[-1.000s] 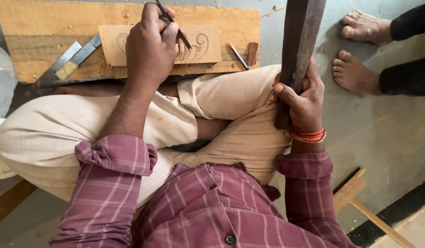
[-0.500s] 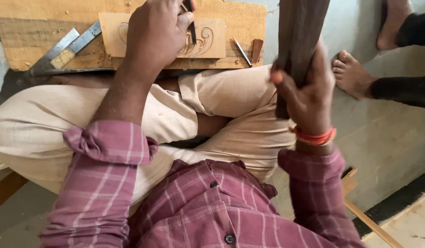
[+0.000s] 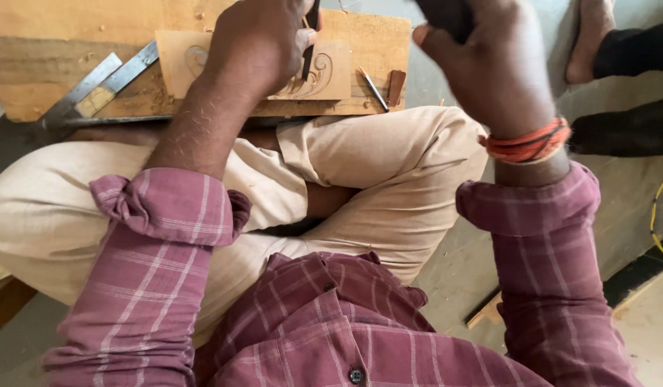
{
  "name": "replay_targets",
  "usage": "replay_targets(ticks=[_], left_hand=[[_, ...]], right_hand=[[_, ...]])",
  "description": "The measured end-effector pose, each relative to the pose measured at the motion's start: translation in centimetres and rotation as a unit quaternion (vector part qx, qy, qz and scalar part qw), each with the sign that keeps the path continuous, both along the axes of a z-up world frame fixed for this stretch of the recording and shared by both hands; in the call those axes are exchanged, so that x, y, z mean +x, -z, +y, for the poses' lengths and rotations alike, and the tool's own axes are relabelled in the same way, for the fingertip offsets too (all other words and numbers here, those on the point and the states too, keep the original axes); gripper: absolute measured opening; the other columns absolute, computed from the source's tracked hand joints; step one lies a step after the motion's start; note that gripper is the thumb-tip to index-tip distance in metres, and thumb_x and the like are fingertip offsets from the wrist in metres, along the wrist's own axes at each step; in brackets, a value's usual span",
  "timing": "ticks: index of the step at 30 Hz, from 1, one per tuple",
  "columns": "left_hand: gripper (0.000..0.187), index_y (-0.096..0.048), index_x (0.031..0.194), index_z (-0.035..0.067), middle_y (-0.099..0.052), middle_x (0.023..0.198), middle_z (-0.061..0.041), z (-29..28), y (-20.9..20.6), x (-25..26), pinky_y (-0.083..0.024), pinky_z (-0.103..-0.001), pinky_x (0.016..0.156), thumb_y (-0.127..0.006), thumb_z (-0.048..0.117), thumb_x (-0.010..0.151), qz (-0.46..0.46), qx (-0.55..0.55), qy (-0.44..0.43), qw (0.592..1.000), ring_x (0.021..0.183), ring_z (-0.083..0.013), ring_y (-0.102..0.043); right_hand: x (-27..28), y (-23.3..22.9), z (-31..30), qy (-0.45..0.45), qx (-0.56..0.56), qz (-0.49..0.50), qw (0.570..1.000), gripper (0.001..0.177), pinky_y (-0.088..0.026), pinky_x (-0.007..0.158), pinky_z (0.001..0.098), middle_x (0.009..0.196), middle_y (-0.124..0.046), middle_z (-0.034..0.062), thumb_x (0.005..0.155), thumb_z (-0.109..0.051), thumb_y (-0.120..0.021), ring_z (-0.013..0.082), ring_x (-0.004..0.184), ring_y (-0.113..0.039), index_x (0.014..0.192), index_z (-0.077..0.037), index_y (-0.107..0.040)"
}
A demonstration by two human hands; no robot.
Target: The person sits cross-legged on the floor and carves a floral design into a rectangular piece of wood. They use a chisel held in the left hand and a wooden mallet in the right hand to strike the chisel, removing wood shavings. The person occasionally pauses to inspect the carving and adjust the wood's position.
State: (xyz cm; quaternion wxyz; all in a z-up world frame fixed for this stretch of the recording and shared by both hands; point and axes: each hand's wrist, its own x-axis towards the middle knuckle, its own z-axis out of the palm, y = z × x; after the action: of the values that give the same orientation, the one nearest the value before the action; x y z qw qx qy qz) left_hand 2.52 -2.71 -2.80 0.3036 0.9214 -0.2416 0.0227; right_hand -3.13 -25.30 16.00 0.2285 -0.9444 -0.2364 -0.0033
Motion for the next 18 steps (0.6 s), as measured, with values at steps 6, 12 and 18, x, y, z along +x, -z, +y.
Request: replay_targets(ticks=[6, 12, 18], left_hand=[[0.020, -0.072, 0.106, -0.001, -0.072, 0.084, -0.020, -0.7, 0.5, 0.9, -0.057, -0.046, 0.064, -0.076, 0.014, 0.094, 0.031, 0.021, 0.027, 0.999, 0.069, -0.0339, -0.071], [0.018, -0.074, 0.106, 0.002, -0.073, 0.084, -0.019, -0.8, -0.1, 1.4, -0.056, -0.046, 0.066, -0.076, 0.012, 0.091, 0.066, 0.016, 0.051, 0.996, 0.073, -0.0322, -0.072], [0.021, -0.072, 0.110, 0.000, -0.073, 0.090, -0.023, -1.9, -0.1, 2.3, -0.056, -0.048, 0.067, -0.075, 0.012, 0.093, 0.089, 0.016, 0.078, 0.993, 0.079, -0.0347, -0.072]], right_hand=[[-0.1, 0.3, -1.3, 0.101, -0.024, 0.083, 0.991, 0.037, -0.047, 0.069, 0.0356, 0.093, -0.065, 0.0185, 0.094, -0.006, -0.078, 0.0233, 0.071, -0.059, 0.125, 0.003, -0.061], [-0.5, 1.2, -2.9, 0.043, -0.043, 0.044, 0.997, 0.049, -0.052, 0.073, 0.0354, 0.100, -0.067, 0.0227, 0.091, -0.004, -0.080, 0.0249, 0.081, -0.068, 0.134, 0.005, -0.059], [-1.1, 2.5, -3.6, 0.127, 0.045, 0.090, 0.987, 0.035, -0.056, 0.082, 0.0343, 0.103, -0.070, 0.0167, 0.104, -0.006, -0.077, 0.0207, 0.090, -0.069, 0.133, 0.004, -0.060]])
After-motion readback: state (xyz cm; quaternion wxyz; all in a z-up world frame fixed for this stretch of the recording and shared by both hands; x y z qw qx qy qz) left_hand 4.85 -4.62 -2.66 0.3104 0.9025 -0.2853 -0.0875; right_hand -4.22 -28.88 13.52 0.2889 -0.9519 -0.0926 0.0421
